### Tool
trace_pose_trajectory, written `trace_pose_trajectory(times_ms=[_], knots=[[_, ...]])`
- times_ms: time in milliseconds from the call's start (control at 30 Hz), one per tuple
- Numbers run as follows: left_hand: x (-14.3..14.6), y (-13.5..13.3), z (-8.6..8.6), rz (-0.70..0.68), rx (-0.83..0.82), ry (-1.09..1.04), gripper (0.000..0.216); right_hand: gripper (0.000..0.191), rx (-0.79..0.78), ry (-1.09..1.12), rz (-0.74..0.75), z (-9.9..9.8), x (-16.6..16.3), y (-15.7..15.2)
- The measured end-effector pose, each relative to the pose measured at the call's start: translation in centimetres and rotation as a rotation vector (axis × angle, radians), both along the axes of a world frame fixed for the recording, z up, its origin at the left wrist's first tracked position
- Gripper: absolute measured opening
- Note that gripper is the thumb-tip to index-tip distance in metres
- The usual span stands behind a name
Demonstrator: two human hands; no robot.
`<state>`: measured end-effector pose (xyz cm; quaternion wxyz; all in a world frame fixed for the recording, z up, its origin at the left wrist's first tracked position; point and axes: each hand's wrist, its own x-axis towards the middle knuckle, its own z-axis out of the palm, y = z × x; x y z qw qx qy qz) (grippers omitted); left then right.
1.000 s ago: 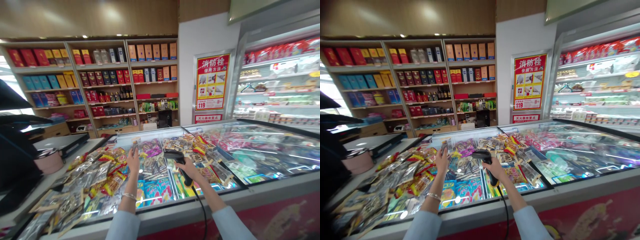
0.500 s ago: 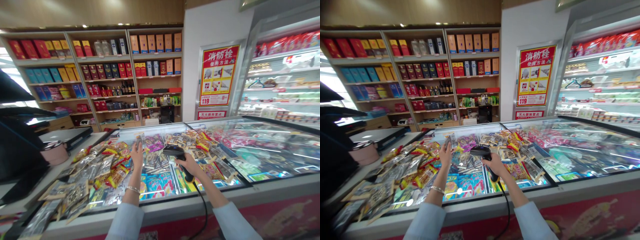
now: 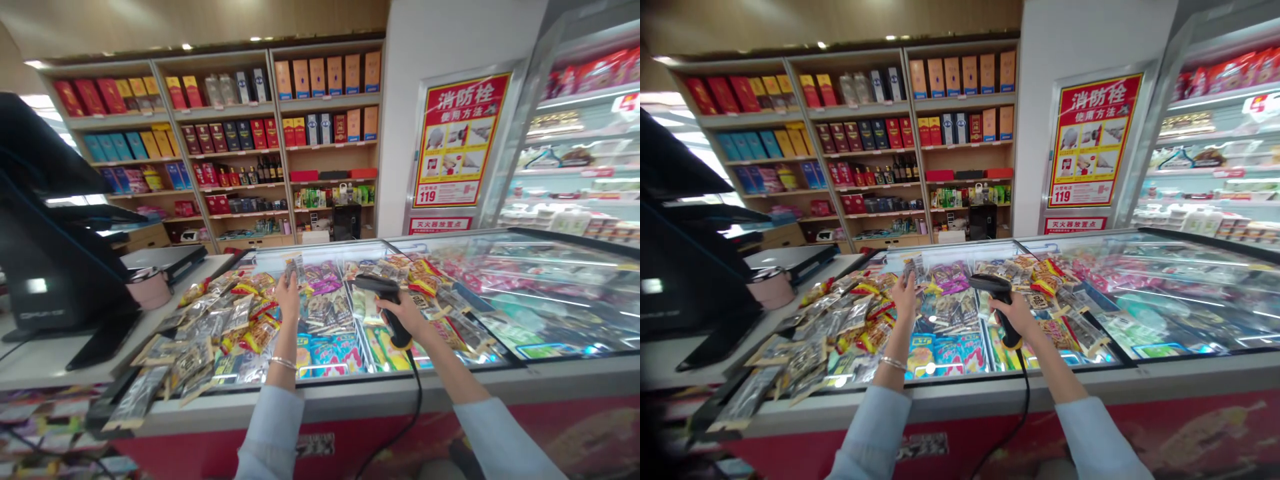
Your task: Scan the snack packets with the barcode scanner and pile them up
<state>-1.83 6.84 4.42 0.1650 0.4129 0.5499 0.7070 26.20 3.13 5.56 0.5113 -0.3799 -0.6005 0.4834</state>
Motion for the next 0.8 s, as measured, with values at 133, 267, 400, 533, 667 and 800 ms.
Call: trace_pose_trajectory(times_ms=[133, 267, 400, 533, 667, 800], knots=[[-2.9, -2.7, 2.5, 0.177, -0.054, 0.192, 0.037, 0.019, -0.039, 0.142, 0.016, 1.3, -1.9, -0.3], [-8.7, -5.2, 3.7, 0.428, -0.135, 0.295, 0.037, 0.018, -0.097, 0.287, 0.085, 2.1, -5.7, -0.5], [-15.1, -7.3, 3.8, 0.513, -0.263, 0.305, 0.037, 0.018, -0.156, 0.369, 0.151, 2.0, -10.1, -0.4], [-19.3, -8.4, 3.2, 0.575, -0.420, 0.343, 0.041, 0.018, -0.224, 0.459, 0.196, 1.1, -14.2, 0.0], [-20.8, -8.4, 1.7, 0.555, -0.391, 0.480, 0.040, 0.016, -0.316, 0.506, 0.229, -0.9, -17.7, 0.3], [-20.6, -8.2, 0.0, 0.582, -0.363, 0.631, 0.041, 0.017, -0.367, 0.528, 0.263, -3.1, -19.8, 0.4]])
